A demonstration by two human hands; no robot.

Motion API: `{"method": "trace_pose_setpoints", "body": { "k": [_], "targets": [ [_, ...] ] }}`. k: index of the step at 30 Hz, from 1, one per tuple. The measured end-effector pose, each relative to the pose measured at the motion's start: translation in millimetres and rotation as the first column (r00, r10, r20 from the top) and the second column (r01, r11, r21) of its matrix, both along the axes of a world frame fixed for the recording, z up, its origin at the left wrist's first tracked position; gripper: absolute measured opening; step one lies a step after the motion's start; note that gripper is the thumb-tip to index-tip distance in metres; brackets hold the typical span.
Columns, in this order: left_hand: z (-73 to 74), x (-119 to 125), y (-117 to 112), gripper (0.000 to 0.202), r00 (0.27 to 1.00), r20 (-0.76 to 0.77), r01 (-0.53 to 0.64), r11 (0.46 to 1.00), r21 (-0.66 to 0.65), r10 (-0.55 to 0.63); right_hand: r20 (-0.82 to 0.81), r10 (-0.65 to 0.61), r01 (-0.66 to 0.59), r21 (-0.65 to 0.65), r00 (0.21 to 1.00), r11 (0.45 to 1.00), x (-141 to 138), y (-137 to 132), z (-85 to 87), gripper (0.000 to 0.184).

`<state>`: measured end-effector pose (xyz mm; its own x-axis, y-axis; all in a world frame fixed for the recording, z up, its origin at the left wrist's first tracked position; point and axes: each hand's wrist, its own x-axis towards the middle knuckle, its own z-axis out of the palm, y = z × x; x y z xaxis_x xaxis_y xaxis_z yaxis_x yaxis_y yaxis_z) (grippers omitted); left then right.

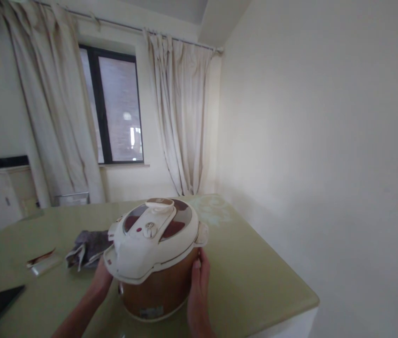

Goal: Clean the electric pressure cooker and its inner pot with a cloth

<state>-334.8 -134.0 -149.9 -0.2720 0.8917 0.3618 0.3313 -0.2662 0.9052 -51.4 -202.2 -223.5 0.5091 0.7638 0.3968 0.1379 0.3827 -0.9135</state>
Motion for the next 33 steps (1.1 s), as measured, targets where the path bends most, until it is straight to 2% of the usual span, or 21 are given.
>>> {"method": "trace_pose_setpoints", "body": {
  "k": [2, 4, 5, 7, 9, 10, 12, 14, 17, 21, 24, 27, 30, 33],
  "targets": [
    [13.8, -16, -1, 0.061, 0.955, -0.252, -0.147, 0.987, 0.059, 0.157, -0.014, 0.069, -0.069, -0.019, 0.998, 0.997, 9, -9, 4.9, 0.058],
    [18.5, -33, 0, 0.058, 0.801, -0.505, -0.320, 0.943, 0.089, 0.320, 0.018, 0.128, -0.127, -0.037, 0.992, 0.991, 17, -17, 6.2, 0.061],
    [16.9, -41, 0, 0.060, 0.717, -0.607, -0.379, 0.922, 0.073, 0.343, 0.058, 0.154, -0.152, -0.041, 0.986, 0.987, 18, -20, 5.8, 0.066],
    [8.3, -55, -1, 0.069, 0.607, -0.746, -0.435, 0.900, -0.024, 0.273, 0.182, 0.195, -0.191, -0.042, 0.964, 0.981, 18, -26, 4.6, 0.092],
    [-1.6, -66, -3, 0.073, 0.558, -0.813, -0.438, 0.891, -0.117, 0.167, 0.299, 0.199, -0.193, -0.048, 0.933, 0.980, 15, -30, 5.1, 0.126],
    [-4.9, -71, -4, 0.072, 0.538, -0.833, -0.431, 0.891, -0.140, 0.129, 0.333, 0.199, -0.190, -0.059, 0.922, 0.980, 13, -32, 6.3, 0.138],
    [-6.8, -78, -7, 0.064, 0.495, -0.864, -0.415, 0.899, -0.141, 0.093, 0.351, 0.207, -0.186, -0.091, 0.913, 0.978, 8, -34, 10.4, 0.146],
    [-3.2, -83, -9, 0.056, 0.476, -0.877, -0.390, 0.910, -0.139, 0.070, 0.352, 0.200, -0.171, -0.112, 0.915, 0.979, 3, -35, 15.2, 0.145],
    [2.9, -85, -7, 0.050, 0.518, -0.853, -0.345, 0.927, -0.145, 0.059, 0.392, 0.146, -0.118, -0.095, 0.908, 0.988, -8, -37, 19.2, 0.144],
    [-0.6, -86, -1, 0.051, 0.644, -0.753, -0.345, 0.930, -0.125, 0.138, 0.431, 0.066, -0.050, -0.048, 0.900, 0.998, -28, -35, 17.5, 0.143],
    [-5.3, -91, 2, 0.053, 0.693, -0.702, -0.331, 0.938, -0.106, 0.165, 0.437, 0.062, -0.038, -0.064, 0.898, 0.997, -41, -29, 17.1, 0.144],
    [-3.4, -97, 1, 0.048, 0.745, -0.657, -0.238, 0.966, -0.097, 0.118, 0.420, 0.081, -0.044, -0.097, 0.904, 0.994, -45, -26, 19.3, 0.146],
    [4.0, -102, -5, 0.045, 0.836, -0.539, -0.169, 0.983, -0.073, 0.104, 0.390, 0.120, -0.087, -0.102, 0.913, 0.991, -40, -26, 21.1, 0.143],
    [14.0, -108, -15, 0.055, 0.925, -0.329, -0.225, 0.972, -0.074, 0.189, 0.342, 0.161, -0.150, -0.059, 0.926, 0.987, -31, -28, 21.0, 0.130]
  ]
}}
